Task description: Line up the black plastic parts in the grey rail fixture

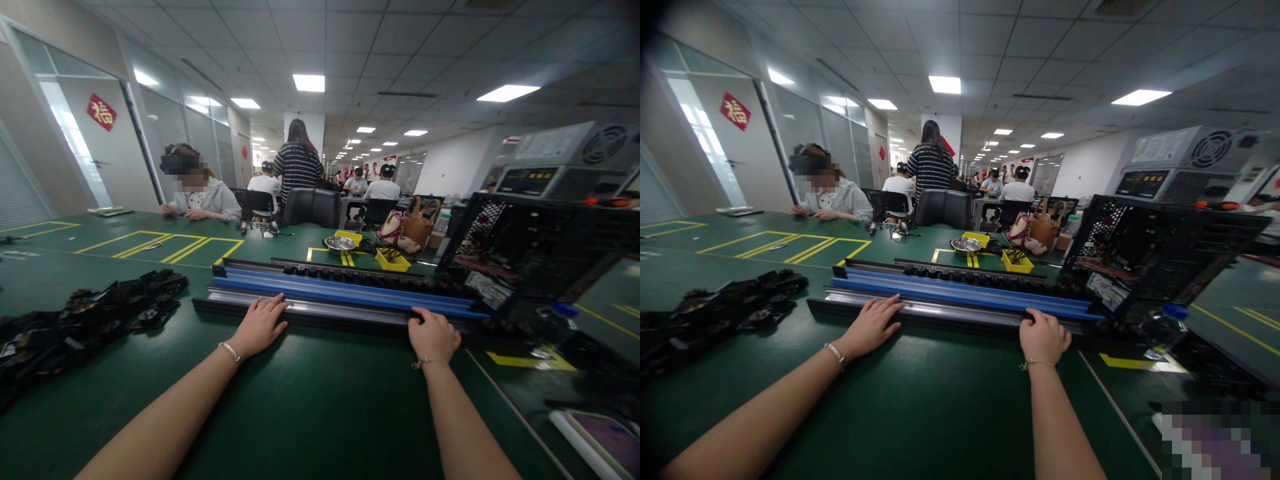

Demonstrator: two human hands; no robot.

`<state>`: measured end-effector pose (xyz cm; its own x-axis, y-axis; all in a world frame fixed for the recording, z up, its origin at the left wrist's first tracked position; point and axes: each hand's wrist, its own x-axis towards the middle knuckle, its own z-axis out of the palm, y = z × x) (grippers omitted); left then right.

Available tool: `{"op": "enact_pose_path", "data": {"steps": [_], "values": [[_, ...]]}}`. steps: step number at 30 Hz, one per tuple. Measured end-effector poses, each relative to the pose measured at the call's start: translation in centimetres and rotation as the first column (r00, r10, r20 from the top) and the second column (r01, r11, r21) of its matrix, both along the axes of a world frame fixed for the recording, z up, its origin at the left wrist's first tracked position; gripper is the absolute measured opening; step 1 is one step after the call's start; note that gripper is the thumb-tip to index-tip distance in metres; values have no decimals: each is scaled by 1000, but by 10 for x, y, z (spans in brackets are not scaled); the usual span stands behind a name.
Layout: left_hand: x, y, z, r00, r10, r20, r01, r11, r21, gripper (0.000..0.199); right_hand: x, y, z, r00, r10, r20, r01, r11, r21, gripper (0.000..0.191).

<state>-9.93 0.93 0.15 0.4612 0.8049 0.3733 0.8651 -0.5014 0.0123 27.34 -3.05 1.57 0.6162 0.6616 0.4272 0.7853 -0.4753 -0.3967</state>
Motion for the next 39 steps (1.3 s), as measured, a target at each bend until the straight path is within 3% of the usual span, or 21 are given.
{"op": "enact_pose_path", "data": {"steps": [28,39], "values": [[0,1,-2,1000,2,11,-2,1000,6,42,-17,3,-3,990,121,71,-124,992,28,36],[0,1,-2,1000,1,6,-1,1000,5,43,-37,6,-4,960,269,77,-273,961,42,35]]}}
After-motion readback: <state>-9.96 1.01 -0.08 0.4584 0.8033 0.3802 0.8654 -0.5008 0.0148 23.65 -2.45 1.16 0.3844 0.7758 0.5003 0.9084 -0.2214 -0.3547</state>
